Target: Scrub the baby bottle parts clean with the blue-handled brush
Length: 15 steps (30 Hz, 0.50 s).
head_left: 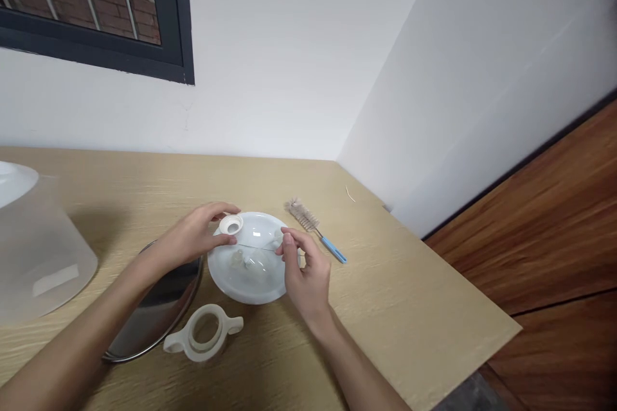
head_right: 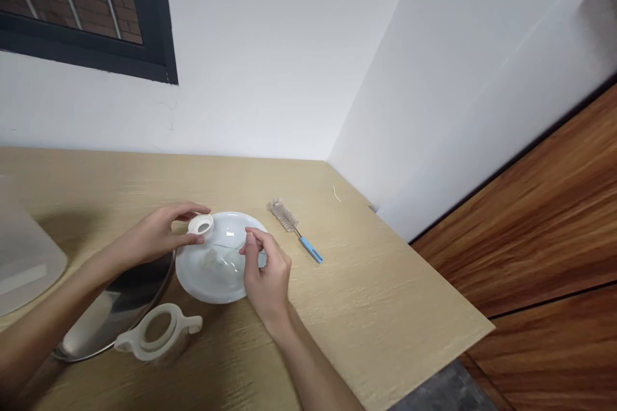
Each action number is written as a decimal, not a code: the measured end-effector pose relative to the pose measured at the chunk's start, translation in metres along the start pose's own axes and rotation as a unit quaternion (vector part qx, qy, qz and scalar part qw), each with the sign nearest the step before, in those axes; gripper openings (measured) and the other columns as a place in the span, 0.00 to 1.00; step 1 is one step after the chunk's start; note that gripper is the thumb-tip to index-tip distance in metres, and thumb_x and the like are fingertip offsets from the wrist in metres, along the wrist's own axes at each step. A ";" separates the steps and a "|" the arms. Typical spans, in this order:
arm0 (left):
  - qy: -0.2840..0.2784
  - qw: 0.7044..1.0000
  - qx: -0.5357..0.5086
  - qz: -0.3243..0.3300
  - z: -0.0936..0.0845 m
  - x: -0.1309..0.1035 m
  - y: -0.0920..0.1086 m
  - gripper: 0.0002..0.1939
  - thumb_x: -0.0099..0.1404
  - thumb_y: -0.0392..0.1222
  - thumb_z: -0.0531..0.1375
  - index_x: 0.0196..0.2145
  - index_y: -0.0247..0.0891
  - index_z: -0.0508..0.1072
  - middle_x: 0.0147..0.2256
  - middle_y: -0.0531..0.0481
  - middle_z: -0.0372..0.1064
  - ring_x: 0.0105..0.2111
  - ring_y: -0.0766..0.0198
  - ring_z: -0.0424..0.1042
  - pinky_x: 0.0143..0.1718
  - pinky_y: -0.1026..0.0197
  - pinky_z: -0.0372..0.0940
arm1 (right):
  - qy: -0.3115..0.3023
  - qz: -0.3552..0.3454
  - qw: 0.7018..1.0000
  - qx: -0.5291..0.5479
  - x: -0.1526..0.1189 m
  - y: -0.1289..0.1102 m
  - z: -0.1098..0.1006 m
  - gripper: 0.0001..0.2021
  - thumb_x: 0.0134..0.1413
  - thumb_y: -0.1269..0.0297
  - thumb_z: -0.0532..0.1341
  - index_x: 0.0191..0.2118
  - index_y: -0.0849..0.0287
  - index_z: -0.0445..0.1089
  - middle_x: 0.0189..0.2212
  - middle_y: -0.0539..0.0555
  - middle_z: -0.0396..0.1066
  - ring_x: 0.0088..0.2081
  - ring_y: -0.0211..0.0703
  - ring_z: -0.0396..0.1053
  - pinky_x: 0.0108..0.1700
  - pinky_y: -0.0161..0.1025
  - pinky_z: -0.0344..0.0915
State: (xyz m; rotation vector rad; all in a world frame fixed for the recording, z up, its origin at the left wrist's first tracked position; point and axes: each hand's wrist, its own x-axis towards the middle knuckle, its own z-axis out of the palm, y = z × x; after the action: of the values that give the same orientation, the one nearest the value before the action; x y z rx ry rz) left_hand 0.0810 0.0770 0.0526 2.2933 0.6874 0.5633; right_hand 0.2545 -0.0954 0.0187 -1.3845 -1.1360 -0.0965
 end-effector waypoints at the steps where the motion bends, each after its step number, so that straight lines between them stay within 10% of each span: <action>1: 0.002 1.000 -0.002 0.000 0.000 0.000 0.000 0.25 0.61 0.54 0.68 0.53 0.42 0.75 0.56 0.44 0.74 0.53 0.50 0.75 0.59 0.45 0.68 | -0.001 0.000 1.000 0.000 0.000 0.000 0.000 0.10 0.69 0.62 0.58 0.45 0.59 0.75 0.27 0.50 0.75 0.30 0.38 0.74 0.34 0.36 0.73; 15: 0.003 0.998 0.055 0.019 0.008 -0.001 0.000 0.23 0.63 0.47 0.62 0.55 0.42 0.71 0.56 0.44 0.74 0.56 0.47 0.73 0.59 0.45 0.66 | 0.011 -0.024 1.000 -0.009 0.001 0.002 -0.002 0.08 0.69 0.63 0.58 0.45 0.57 0.75 0.34 0.53 0.78 0.36 0.40 0.76 0.41 0.40 0.73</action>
State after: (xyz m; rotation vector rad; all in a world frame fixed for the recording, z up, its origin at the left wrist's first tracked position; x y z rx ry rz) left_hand 0.0844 0.0726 0.0472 2.4130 0.6942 0.5615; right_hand 0.2577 -0.0961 0.0180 -1.3686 -1.1533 -0.1559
